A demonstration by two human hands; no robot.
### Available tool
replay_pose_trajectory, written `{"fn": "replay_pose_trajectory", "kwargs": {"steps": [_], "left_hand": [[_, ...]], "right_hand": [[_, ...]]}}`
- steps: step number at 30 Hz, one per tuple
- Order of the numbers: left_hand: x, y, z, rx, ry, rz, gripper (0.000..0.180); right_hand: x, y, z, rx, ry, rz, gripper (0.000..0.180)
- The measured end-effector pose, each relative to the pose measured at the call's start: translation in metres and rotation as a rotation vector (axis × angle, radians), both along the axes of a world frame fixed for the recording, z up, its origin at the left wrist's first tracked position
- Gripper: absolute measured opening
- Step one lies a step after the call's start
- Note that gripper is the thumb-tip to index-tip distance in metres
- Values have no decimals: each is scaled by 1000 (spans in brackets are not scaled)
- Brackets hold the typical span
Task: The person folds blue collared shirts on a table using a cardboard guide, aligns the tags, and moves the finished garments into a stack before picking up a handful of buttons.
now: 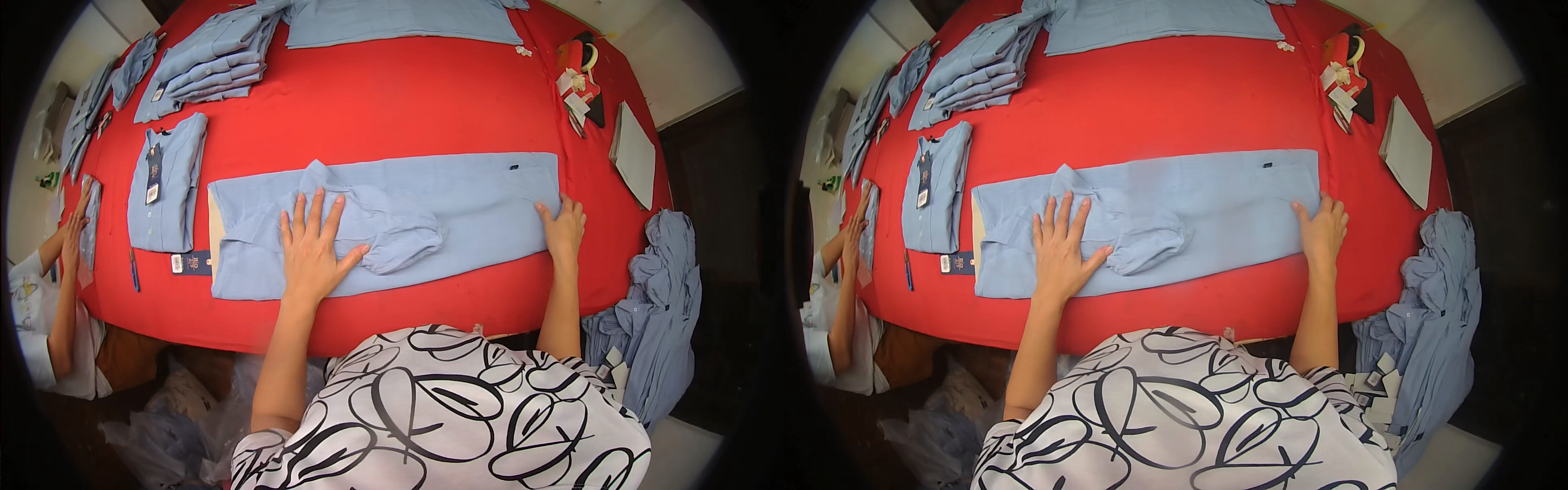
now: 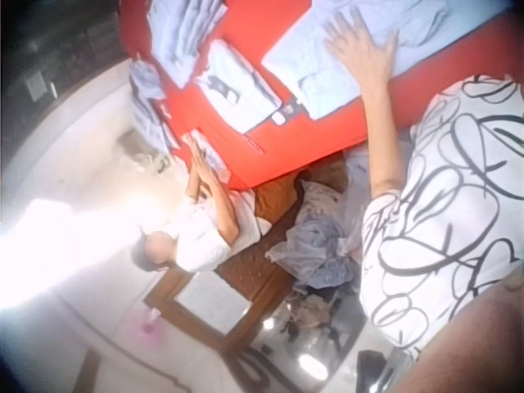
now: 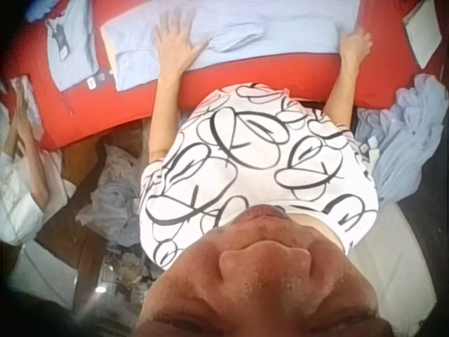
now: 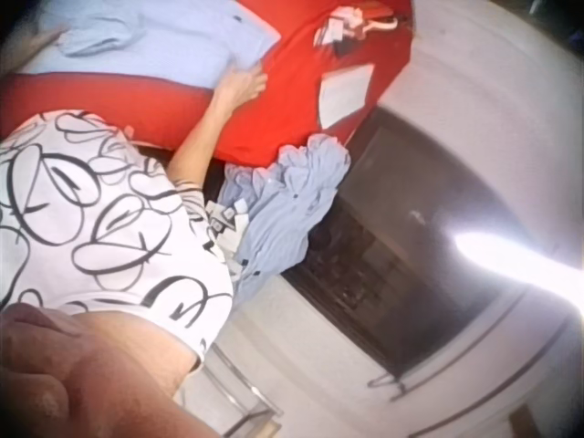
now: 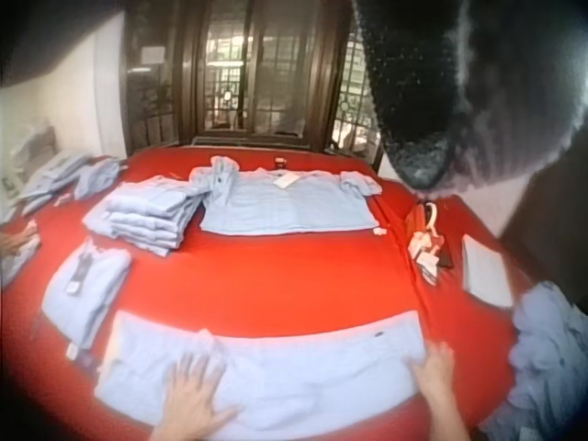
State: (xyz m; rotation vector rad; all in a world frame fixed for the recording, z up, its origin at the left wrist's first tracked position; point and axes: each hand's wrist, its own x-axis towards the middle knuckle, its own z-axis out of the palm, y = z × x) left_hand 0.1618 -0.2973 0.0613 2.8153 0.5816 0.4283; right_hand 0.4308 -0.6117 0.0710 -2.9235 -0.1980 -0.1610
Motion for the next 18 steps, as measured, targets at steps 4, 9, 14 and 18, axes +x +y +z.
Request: {"fn": "replay_pose_trajectory", "kwargs": {"steps": [4,9,14,18], "left_hand": [[2,2,-9,22,33,28,84],[2,1,-12,19,-6,29,83],[-1,1,-11,14,-24,52,83],[2,1,-12,15,-28,49,82]], "right_hand": [[9,-12,-12,84,37,-5,69],[25,-9,2,546,223,149,43],[-52,81,69,666,219,644,36],[-135,140,35,350,332,912,55]]}}
